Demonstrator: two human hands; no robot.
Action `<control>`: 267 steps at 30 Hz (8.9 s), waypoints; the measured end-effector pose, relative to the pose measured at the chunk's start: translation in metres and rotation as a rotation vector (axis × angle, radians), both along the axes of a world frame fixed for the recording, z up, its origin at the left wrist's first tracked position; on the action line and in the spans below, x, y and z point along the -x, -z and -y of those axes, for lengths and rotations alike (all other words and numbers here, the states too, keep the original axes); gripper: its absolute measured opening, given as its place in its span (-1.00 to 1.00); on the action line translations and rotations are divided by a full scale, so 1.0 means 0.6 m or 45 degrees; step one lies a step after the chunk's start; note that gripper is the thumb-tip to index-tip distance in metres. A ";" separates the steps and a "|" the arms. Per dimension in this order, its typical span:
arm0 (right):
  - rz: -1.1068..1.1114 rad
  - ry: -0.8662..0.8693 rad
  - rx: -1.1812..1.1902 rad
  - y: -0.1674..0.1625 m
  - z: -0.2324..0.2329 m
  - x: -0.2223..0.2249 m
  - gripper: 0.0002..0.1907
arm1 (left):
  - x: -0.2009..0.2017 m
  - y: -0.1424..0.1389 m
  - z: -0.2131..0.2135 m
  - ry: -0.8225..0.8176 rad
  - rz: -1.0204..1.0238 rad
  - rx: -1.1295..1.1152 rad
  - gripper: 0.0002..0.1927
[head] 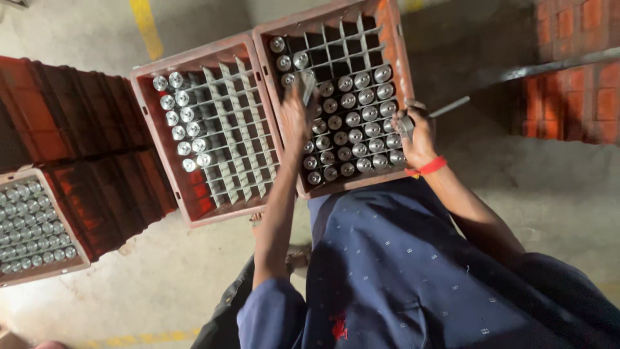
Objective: The person arranges small metal objects into a plastic crate using a metal tool. They repeatedly pick up objects from one crate and place them into another, then stack the filled crate onto a pile.
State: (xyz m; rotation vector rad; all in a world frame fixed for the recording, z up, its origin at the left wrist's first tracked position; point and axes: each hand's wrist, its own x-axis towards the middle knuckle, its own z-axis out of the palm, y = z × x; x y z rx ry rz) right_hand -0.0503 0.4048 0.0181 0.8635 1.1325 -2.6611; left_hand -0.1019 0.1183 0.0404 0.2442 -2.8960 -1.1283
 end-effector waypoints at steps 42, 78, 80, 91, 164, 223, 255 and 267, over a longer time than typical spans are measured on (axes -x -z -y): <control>-0.043 -0.682 -0.244 -0.046 0.251 -0.119 -0.86 | -0.315 -0.004 0.069 -0.463 0.050 -0.700 -0.74; -0.024 -0.131 -0.024 0.014 0.007 -0.059 -0.84 | 0.044 0.004 -0.031 0.264 -0.459 0.356 -0.36; 0.029 -0.164 -0.040 0.027 0.010 -0.077 -0.86 | 0.021 0.008 -0.022 0.218 -0.391 0.157 -0.40; 0.025 -0.267 -0.073 0.051 -0.038 -0.120 -0.87 | -0.271 0.022 0.332 -0.713 -0.210 0.679 -0.38; 0.062 -0.104 0.101 0.055 -0.041 -0.140 -0.82 | -0.202 0.032 0.361 -0.572 -0.200 0.733 -0.54; 0.067 -0.153 0.025 0.051 -0.043 -0.134 -0.84 | -0.185 0.015 0.281 -0.615 -0.323 0.614 -0.50; -0.227 -0.510 -0.315 -0.061 0.174 -0.094 -0.89 | -0.278 0.022 -0.081 0.228 0.301 -0.383 -0.60; -0.018 0.015 -0.118 0.011 -0.003 -0.014 -0.86 | -0.137 -0.015 -0.144 0.471 0.330 -0.408 -0.33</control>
